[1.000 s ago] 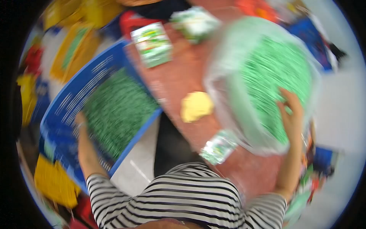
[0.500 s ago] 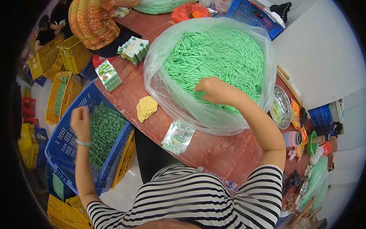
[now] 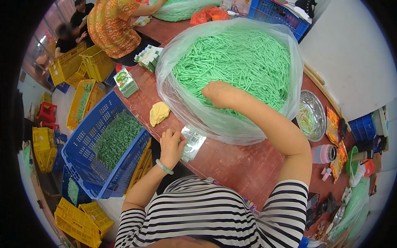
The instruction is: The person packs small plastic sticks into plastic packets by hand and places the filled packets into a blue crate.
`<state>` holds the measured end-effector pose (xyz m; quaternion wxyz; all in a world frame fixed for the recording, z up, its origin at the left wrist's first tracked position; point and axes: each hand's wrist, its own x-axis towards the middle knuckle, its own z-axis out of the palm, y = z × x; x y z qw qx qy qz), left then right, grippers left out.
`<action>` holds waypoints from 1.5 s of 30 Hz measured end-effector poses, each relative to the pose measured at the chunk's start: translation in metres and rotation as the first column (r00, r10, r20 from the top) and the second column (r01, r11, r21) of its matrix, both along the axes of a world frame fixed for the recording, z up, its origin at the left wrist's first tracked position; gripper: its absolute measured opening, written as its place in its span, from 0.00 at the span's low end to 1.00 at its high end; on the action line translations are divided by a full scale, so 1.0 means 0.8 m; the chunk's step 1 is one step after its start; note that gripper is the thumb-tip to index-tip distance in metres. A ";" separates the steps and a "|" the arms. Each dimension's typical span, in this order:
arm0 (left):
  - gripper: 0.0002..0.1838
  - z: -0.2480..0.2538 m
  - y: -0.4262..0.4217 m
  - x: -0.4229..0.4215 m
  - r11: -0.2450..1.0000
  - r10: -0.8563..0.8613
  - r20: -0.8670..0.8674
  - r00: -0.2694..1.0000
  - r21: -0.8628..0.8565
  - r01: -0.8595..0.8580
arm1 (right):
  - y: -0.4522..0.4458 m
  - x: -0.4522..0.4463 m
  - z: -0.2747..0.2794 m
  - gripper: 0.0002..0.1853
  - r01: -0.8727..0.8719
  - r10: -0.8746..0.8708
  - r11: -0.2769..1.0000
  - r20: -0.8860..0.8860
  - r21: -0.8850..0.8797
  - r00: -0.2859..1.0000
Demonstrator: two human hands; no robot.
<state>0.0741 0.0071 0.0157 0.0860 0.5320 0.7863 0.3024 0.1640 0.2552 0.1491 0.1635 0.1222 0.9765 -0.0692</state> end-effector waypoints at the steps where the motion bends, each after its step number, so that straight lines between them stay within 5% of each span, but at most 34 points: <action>1: 0.16 0.000 0.001 -0.002 1.000 -0.011 0.015 1.000 0.011 0.011 | 0.001 -0.001 -0.003 0.15 -0.005 0.005 1.000 -0.001 0.013 1.000; 4: 0.14 0.007 0.006 0.004 0.990 0.060 0.046 0.997 0.127 -0.066 | 0.015 0.001 -0.015 0.16 -0.039 0.038 0.999 -0.058 -0.020 0.998; 10: 0.15 -0.003 0.007 -0.001 0.999 -0.033 -0.003 0.999 0.039 0.033 | 0.029 0.012 -0.016 0.20 -0.025 0.009 0.994 -0.151 -0.110 0.988; 13: 0.15 0.003 0.011 0.004 0.996 0.056 0.116 0.992 0.057 -0.063 | 0.029 0.016 -0.009 0.18 0.006 -0.040 0.982 -0.175 -0.190 0.984; 19: 0.16 0.001 0.011 -0.002 0.998 -0.014 -0.080 0.997 0.053 0.018 | 0.037 0.028 0.000 0.19 0.081 -0.157 0.940 -0.207 -0.332 0.966; 25: 0.17 -0.015 0.017 -0.008 0.993 -0.013 0.075 0.997 0.117 0.004 | 0.044 0.041 -0.005 0.16 0.140 -0.261 0.883 -0.221 -0.448 0.940; 28: 0.19 -0.009 0.020 -0.008 0.981 0.015 0.416 0.909 0.169 -0.093 | 0.055 0.047 -0.013 0.13 0.138 -0.307 0.850 -0.265 -0.508 0.914; 31: 0.20 0.011 0.011 -0.017 0.997 0.018 0.530 0.848 0.053 -0.054 | 0.053 0.060 -0.009 0.11 0.250 -0.554 0.609 -0.178 -0.753 0.814; 32: 0.14 0.008 0.005 -0.026 0.994 -0.055 0.418 0.907 0.111 0.009 | 0.052 0.064 -0.006 0.10 0.266 -0.600 0.577 -0.180 -0.773 0.779; 35: 0.08 0.012 -0.004 -0.039 0.973 -0.105 0.494 0.863 0.230 -0.013 | 0.049 0.075 0.005 0.08 0.274 -0.718 0.480 -0.194 -0.833 0.669; 36: 0.07 0.014 -0.003 -0.042 0.957 -0.169 0.513 0.842 0.289 0.016 | 0.048 0.077 0.008 0.08 0.253 -0.744 0.454 -0.208 -0.854 0.635; 39: 0.07 0.053 0.016 -0.026 0.957 -0.219 0.904 0.366 0.272 -0.098 | 0.042 0.077 0.006 0.07 0.148 -0.814 0.370 -0.243 -0.917 0.527; 45: 0.03 0.092 0.080 -0.003 0.911 -0.377 0.883 0.281 0.408 -0.058 | 0.012 0.076 0.014 0.09 -0.014 -0.850 0.284 -0.258 -0.959 0.458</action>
